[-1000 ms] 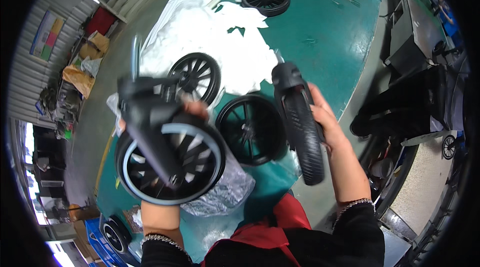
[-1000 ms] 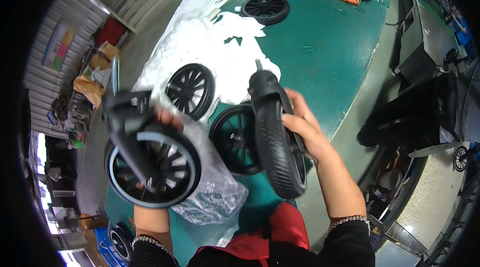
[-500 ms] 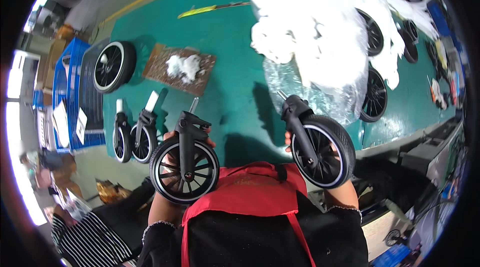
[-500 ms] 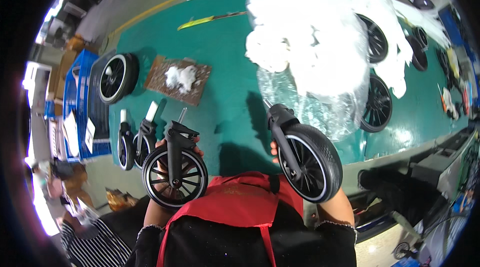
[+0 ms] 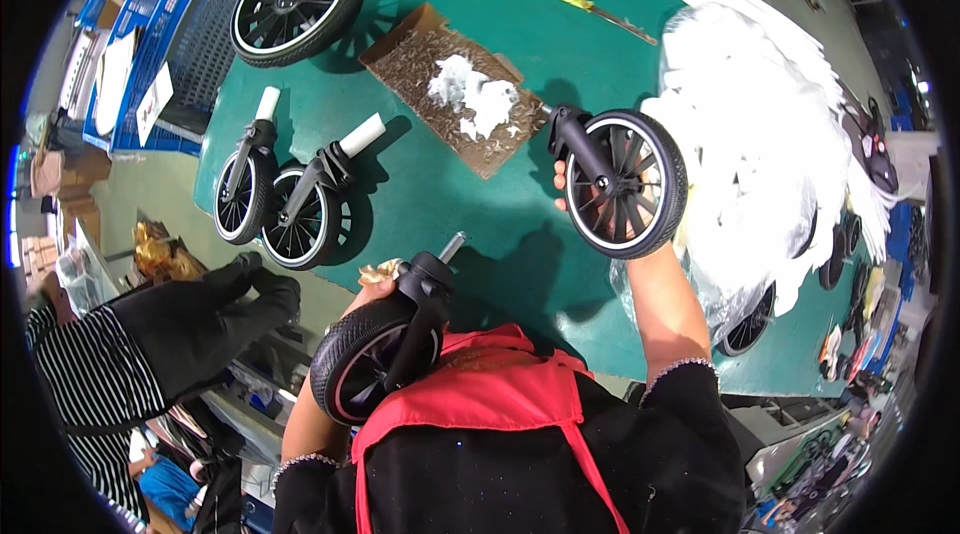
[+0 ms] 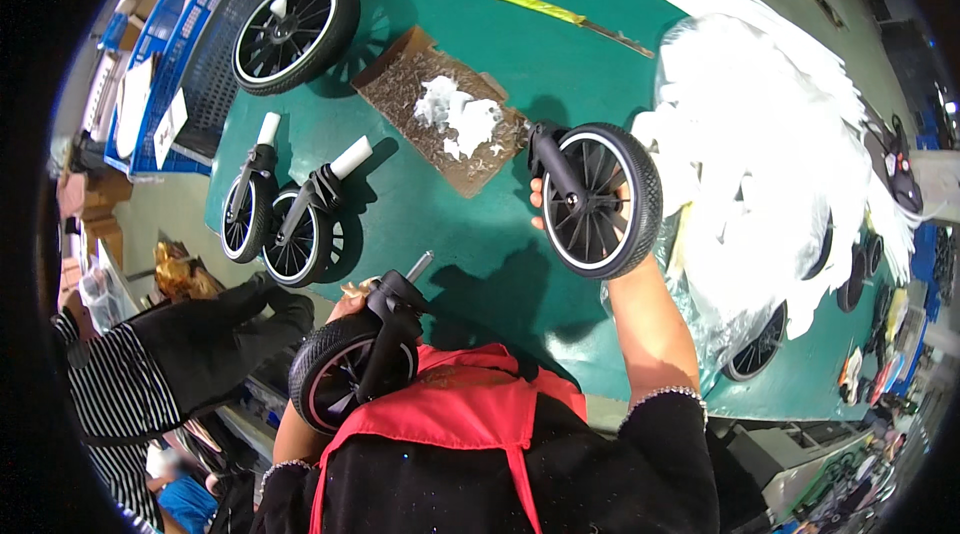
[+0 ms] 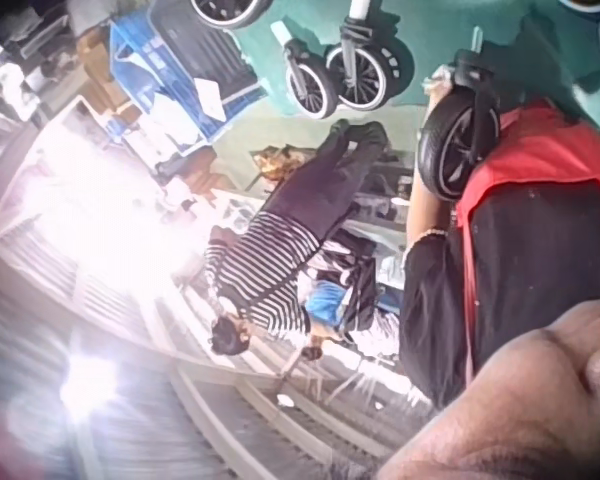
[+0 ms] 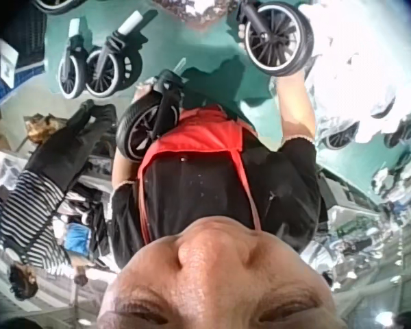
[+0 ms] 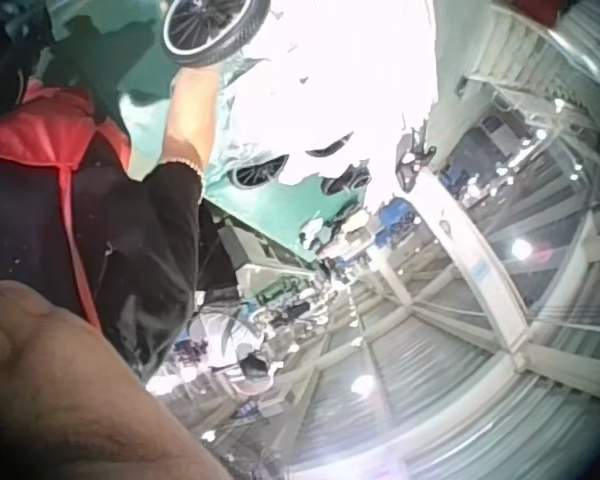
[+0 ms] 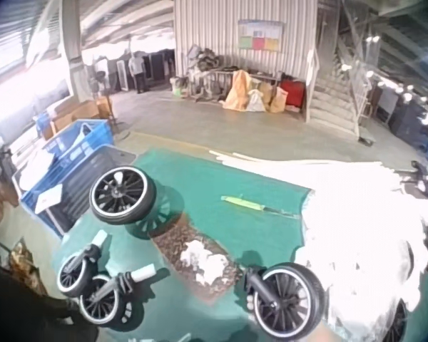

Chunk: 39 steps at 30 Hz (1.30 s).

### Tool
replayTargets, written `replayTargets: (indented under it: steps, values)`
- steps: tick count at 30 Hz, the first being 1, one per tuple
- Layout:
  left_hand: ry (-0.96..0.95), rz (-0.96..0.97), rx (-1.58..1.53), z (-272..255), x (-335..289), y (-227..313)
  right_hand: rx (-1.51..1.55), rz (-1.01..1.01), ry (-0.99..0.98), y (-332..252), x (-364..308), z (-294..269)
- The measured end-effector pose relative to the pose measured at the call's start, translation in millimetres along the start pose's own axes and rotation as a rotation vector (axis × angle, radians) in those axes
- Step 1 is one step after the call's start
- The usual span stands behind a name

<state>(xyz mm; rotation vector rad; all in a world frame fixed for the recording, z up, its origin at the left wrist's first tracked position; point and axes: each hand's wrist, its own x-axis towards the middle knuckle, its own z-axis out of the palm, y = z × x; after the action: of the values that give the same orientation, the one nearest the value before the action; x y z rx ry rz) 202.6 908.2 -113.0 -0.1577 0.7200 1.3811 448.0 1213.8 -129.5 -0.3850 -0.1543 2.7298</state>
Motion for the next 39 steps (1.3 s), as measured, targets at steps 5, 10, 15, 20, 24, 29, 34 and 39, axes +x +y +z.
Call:
replayTargets:
  steps: [5, 10, 15, 20, 24, 29, 34, 39]
  values:
    - [0.152, -0.135, -0.093, -4, 6, -9, -0.110, 0.022, 0.144, -6, 11, 1]
    - [0.076, -0.147, -0.086, 0, 22, -7, -0.129, 0.093, 0.129, 5, 2, 0]
    - [0.074, -0.132, -0.201, 13, 16, 0, -0.154, 0.059, 0.132, 14, -8, 8]
    - [0.020, -0.094, -0.237, 14, 9, 4, 0.043, 0.207, 0.062, 18, -16, 11]
    - [-0.030, -0.091, -0.252, 7, 10, 4, 0.181, 0.248, -0.013, 41, -31, 23]
    - [-0.101, -0.131, -0.269, 2, 14, 8, 0.158, 0.289, -0.083, 74, -49, 37]
    - [-0.035, -0.203, -0.172, 18, 24, 11, 0.067, 0.243, -0.101, 80, -64, 45]
    - [-0.181, -0.413, -0.241, 65, 62, 33, 0.120, 0.144, -0.089, 72, -89, 32]
